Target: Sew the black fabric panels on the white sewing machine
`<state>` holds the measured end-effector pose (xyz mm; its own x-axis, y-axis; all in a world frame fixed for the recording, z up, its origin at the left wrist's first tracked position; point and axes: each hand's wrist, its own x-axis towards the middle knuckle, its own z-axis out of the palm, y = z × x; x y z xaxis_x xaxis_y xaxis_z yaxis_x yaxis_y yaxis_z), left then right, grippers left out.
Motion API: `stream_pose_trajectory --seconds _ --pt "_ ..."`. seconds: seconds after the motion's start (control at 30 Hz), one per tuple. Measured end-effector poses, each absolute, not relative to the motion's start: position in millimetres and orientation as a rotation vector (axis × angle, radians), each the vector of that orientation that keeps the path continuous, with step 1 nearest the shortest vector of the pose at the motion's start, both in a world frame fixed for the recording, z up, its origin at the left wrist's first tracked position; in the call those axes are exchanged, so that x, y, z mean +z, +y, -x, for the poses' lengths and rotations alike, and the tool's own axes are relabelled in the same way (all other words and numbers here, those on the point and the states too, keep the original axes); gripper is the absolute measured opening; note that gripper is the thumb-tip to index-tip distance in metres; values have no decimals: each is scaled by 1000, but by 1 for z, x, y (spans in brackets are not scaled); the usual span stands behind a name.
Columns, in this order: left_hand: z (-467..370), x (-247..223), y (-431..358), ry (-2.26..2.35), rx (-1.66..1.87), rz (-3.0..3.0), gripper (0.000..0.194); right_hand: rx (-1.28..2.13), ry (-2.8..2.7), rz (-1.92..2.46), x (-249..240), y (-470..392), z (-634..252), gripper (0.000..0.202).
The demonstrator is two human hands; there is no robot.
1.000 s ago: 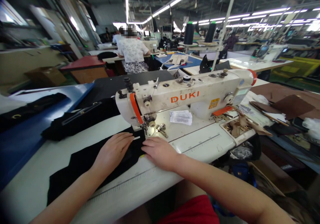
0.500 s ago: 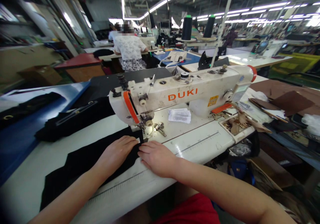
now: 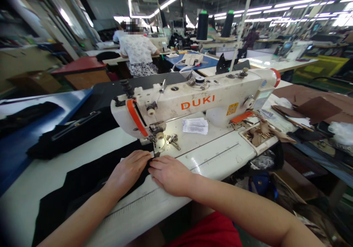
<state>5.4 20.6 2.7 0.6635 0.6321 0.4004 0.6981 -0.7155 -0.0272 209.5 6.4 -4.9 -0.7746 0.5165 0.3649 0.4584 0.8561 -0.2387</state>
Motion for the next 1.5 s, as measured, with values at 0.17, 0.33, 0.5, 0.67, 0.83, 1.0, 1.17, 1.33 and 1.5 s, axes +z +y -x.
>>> stream_pose_trajectory --seconds 0.17,0.33,0.5,0.67,0.83,1.0,1.17,1.33,1.5 --pt "-4 1 21 -1029 -571 2680 25 175 -2608 721 -5 6 -209 27" --pt "-4 -1 22 -1031 -597 2680 27 189 -2612 712 -3 6 -209 26" --pt "-4 -1 21 -1066 -630 2698 27 187 -2606 712 -4 7 -209 25" --pt "-5 -2 21 -1078 -621 2702 27 195 -2604 713 -5 6 -209 25" --pt "-6 -3 21 -1097 -603 2686 29 262 -2581 703 -2 10 -210 23" --pt "-6 -6 16 -1156 -590 2667 33 189 -2555 854 2 31 -209 19" --pt "-4 -8 5 -1295 -564 2676 36 45 -2635 868 1 46 -206 15" --pt "-4 -7 5 -1386 -495 2701 39 -39 -2676 840 1 51 -207 13" --pt "-8 -8 23 -1370 -500 2718 40 -93 -2692 871 2 62 -208 13"
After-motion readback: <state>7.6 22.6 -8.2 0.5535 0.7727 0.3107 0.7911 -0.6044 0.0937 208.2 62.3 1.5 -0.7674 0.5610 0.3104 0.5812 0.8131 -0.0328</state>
